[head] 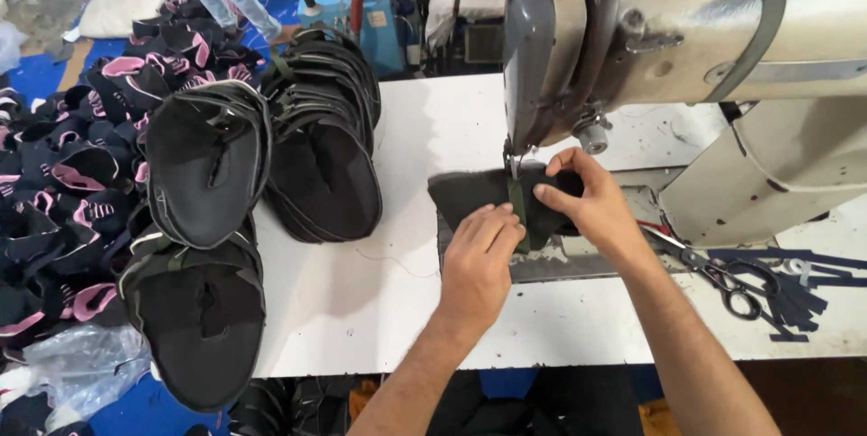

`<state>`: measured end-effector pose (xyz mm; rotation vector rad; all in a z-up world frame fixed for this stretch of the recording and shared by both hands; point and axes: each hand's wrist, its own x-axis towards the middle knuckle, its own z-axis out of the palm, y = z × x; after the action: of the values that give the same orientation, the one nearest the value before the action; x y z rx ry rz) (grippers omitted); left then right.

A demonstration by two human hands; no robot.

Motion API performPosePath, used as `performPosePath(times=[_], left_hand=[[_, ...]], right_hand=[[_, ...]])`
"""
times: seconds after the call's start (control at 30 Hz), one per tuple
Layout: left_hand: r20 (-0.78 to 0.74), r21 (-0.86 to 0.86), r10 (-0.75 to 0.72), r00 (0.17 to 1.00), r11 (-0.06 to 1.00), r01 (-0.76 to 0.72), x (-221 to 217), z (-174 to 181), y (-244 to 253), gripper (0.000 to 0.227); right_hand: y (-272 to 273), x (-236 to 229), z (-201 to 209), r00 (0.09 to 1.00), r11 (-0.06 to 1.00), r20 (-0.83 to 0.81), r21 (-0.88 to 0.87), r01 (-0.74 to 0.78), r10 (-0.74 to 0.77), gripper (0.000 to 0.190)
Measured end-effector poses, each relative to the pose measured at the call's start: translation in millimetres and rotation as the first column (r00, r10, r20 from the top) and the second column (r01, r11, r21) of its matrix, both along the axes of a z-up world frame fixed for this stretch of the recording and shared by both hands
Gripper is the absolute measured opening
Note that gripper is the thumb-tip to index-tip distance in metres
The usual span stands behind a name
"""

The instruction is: The person uses a sewing machine to stitch a green strap onto the upper part of black sandals. They repeatedly guide the sandals under the needle, sew the strap, and then use scissors to cut the thread before moving to the next sandal.

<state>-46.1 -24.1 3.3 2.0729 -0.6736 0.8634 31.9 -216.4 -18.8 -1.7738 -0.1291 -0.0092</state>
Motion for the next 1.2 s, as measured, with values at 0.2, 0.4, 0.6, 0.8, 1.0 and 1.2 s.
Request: performPosePath(times=[0.2,0.4,0.6,0.8,1.0,1.2], left_hand=[[0.006,-0.013,0.035,0.999,0.999,-0.035,14,1,-2,0.013],[0.006,-0.027,0.045,0.999,0.999,-0.045,25,1,-2,0.012],[-0.080,-0.144,0.027,0.996,0.989,-0.038,23,4,-1,0.015],[-0.343,-0.283,-0.060,0.937,0.958,-0.042,20,14,2,0.014],[-0.001,-0.091,0.033,0.999,0.995,-0.033,19,-2,1,0.013],[0.040,-0.017,0.032,0.999,0.999,-0.031,20,-2,1,0.010]], right_hand=[[-3,18,-3,1.000,1.000,0.024,-0.007,-0.011,0.011,0.025],[-4,39,-14,0.996,0.998,-0.070,-0.040,0.046,-0.048,0.027],[-9,47,-19,0.997,0.999,-0.077,-0.031,0.011,-0.014,0.028],[-11,47,-24,0.996,0.999,-0.079,0.018,-0.033,0.034,0.030],[-10,47,-30,1.000,1.000,0.010,-0.026,-0.013,0.013,0.032],[-9,49,-24,0.995,0.998,-0.087,-0.050,0.042,-0.046,0.038]])
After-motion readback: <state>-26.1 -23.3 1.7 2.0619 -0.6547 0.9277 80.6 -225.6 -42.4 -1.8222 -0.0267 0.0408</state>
